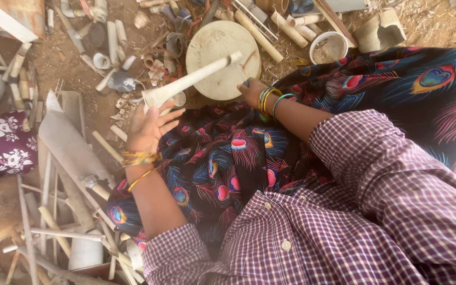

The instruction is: The person uses a knife to shave and taper the ends of PVC pipe segments while using a wooden block as a workspace support.

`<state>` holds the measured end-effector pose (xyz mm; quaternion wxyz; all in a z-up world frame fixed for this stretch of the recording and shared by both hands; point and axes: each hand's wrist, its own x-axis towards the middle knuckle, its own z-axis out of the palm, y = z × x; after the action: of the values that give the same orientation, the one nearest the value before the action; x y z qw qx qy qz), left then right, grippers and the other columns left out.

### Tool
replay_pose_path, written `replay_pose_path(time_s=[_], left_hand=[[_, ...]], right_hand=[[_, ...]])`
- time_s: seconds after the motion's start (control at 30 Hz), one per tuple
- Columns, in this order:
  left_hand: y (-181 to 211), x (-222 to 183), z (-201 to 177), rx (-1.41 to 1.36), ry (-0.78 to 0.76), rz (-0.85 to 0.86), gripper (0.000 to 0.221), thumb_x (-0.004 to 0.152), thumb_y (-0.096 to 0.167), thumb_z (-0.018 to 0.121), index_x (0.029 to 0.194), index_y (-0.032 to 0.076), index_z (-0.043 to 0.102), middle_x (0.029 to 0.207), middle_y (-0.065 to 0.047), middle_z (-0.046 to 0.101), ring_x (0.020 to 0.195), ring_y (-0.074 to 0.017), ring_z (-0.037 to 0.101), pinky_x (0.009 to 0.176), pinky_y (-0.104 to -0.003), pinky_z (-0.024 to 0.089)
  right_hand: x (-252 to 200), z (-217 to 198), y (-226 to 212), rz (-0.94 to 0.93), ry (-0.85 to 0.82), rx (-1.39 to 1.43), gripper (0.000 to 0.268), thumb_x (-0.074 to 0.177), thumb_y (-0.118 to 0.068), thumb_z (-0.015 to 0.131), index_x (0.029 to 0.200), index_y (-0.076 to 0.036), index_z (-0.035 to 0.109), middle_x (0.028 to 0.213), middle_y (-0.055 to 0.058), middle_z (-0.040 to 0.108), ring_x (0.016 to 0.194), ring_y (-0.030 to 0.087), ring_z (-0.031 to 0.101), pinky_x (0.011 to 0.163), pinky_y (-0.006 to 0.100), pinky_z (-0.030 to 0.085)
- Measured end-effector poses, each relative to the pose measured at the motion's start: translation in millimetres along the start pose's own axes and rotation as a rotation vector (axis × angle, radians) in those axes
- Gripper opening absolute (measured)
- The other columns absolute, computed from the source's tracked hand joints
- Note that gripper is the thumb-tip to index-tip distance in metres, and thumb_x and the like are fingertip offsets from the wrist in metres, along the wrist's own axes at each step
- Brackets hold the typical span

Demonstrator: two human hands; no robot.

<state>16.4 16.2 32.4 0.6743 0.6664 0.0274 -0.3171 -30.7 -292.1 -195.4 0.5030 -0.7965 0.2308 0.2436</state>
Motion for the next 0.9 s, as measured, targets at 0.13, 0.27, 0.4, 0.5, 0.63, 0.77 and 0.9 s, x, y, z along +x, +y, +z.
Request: replay_pose_path(time_s=[0.13, 0.27, 0.4, 0.5, 0.63, 0.77, 0.9], left_hand=[[-15, 9, 6, 0.014, 0.084, 0.184, 0.047, 0.1, 0.019, 0.073, 0.134, -0.007, 0.053, 0.121, -0.017, 0.07, 0.104, -0.0246, 0.077, 0.085, -0.033, 0.066], [-43, 35, 18, 0.213, 0.379, 0.304, 0.039, 0.097, 0.016, 0.074, 0.123, -0.01, 0.061, 0.106, -0.016, 0.074, 0.084, -0.0225, 0.075, 0.072, -0.03, 0.063], [-50, 38, 19, 0.259, 0.389, 0.369, 0.037, 0.097, 0.018, 0.073, 0.119, -0.011, 0.062, 0.103, -0.015, 0.075, 0.086, -0.0199, 0.078, 0.075, -0.029, 0.066], [-49, 32, 19, 0.31, 0.388, 0.349, 0.035, 0.098, 0.017, 0.071, 0.118, -0.011, 0.062, 0.102, -0.015, 0.075, 0.088, -0.0197, 0.078, 0.076, -0.03, 0.066], [-47, 34, 26, 0.334, 0.41, 0.341, 0.034, 0.101, 0.017, 0.07, 0.118, -0.012, 0.066, 0.102, -0.019, 0.076, 0.089, -0.0226, 0.078, 0.079, -0.032, 0.066], [-47, 33, 29, 0.21, 0.302, 0.403, 0.045, 0.105, 0.028, 0.06, 0.125, -0.012, 0.054, 0.11, -0.021, 0.071, 0.096, -0.0266, 0.078, 0.085, -0.035, 0.067], [-47, 32, 26, 0.148, 0.299, 0.361, 0.061, 0.109, 0.045, 0.045, 0.126, -0.013, 0.053, 0.109, -0.023, 0.072, 0.097, -0.0312, 0.079, 0.085, -0.037, 0.066]], right_hand=[[-24, -6, -22, 0.017, -0.072, 0.044, 0.056, 0.099, -0.049, 0.054, 0.12, 0.002, 0.059, 0.087, 0.019, 0.073, 0.071, 0.028, 0.072, 0.073, 0.042, 0.057], [-70, -5, -53, -0.007, -0.1, 0.145, 0.054, 0.102, -0.049, 0.051, 0.122, 0.0, 0.056, 0.083, 0.014, 0.069, 0.063, 0.025, 0.07, 0.058, 0.04, 0.058], [-116, 9, -72, -0.253, -0.31, 0.262, 0.048, 0.1, -0.048, 0.052, 0.127, -0.009, 0.056, 0.072, 0.011, 0.063, 0.056, 0.021, 0.063, 0.051, 0.038, 0.054], [-117, 8, -73, -0.277, -0.309, 0.192, 0.048, 0.102, -0.05, 0.05, 0.128, -0.01, 0.054, 0.07, 0.009, 0.064, 0.057, 0.018, 0.066, 0.054, 0.036, 0.056], [-103, 1, -70, 0.02, -0.163, 0.35, 0.047, 0.107, -0.047, 0.05, 0.126, -0.004, 0.054, 0.073, 0.012, 0.061, 0.056, 0.021, 0.063, 0.053, 0.039, 0.055], [-120, 4, -83, -0.253, -0.199, 0.224, 0.044, 0.102, -0.046, 0.052, 0.127, -0.011, 0.056, 0.072, 0.006, 0.064, 0.055, 0.015, 0.065, 0.053, 0.034, 0.054], [-156, -2, -104, -0.192, -0.338, 0.347, 0.042, 0.1, -0.044, 0.052, 0.127, -0.012, 0.053, 0.066, 0.004, 0.059, 0.05, 0.013, 0.058, 0.047, 0.031, 0.05]])
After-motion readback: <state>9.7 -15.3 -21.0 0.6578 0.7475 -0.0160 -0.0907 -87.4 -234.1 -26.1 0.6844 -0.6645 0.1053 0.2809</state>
